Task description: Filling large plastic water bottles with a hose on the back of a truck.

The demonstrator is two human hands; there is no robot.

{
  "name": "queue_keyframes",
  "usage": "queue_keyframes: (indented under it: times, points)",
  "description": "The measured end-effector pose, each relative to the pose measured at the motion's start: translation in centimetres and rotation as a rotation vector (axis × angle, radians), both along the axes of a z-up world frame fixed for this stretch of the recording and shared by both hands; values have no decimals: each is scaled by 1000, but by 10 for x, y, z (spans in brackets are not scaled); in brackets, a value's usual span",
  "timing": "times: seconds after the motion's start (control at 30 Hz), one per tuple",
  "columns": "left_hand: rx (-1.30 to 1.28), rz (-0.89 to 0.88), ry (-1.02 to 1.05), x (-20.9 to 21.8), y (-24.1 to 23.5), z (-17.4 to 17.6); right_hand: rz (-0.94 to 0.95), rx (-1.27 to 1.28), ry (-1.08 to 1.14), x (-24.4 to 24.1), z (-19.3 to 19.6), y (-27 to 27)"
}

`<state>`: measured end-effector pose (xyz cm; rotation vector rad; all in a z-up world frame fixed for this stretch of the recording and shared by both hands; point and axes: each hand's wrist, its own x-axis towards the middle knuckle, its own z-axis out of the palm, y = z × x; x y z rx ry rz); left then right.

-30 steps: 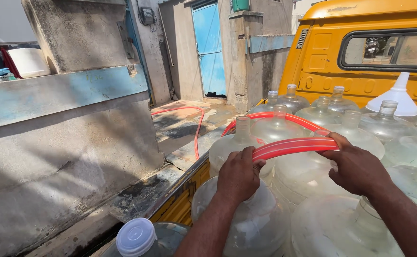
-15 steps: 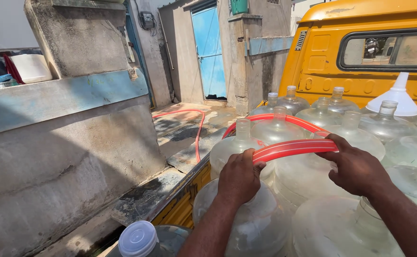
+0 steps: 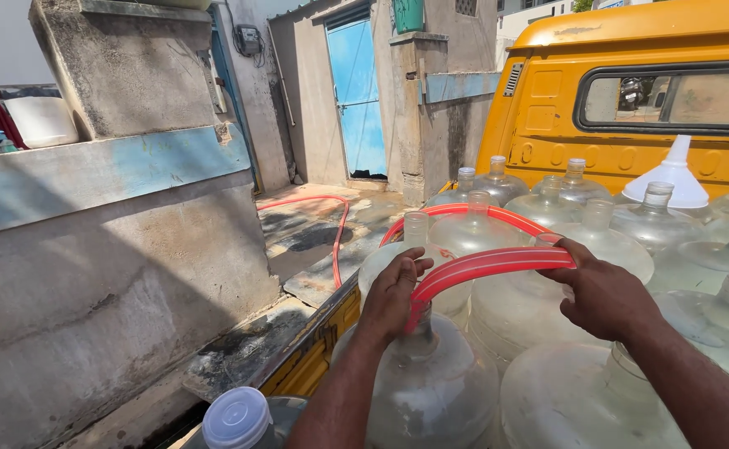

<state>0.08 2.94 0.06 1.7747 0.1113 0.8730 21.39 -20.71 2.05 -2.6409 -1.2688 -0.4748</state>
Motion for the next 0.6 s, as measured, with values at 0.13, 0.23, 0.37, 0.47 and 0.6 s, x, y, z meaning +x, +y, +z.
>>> queue_keyframes:
  times: [0.13, 0.23, 0.37, 0.47, 0.6]
  points:
    - [-75, -8, 25, -4, -5, 5, 15, 0, -28, 2, -1, 1]
    - [-83, -11, 38, -4, -7, 5, -2, -5, 20, -5, 4, -1]
    - [461, 285, 203, -8, -23, 17, -17, -13, 15, -5, 2, -1]
    - [776, 398, 333, -11, -39, 31, -10, -10, -10, -2, 1, -1]
    - [910, 420, 502, -21, -53, 51, -7, 11, -34, 0, -1, 1]
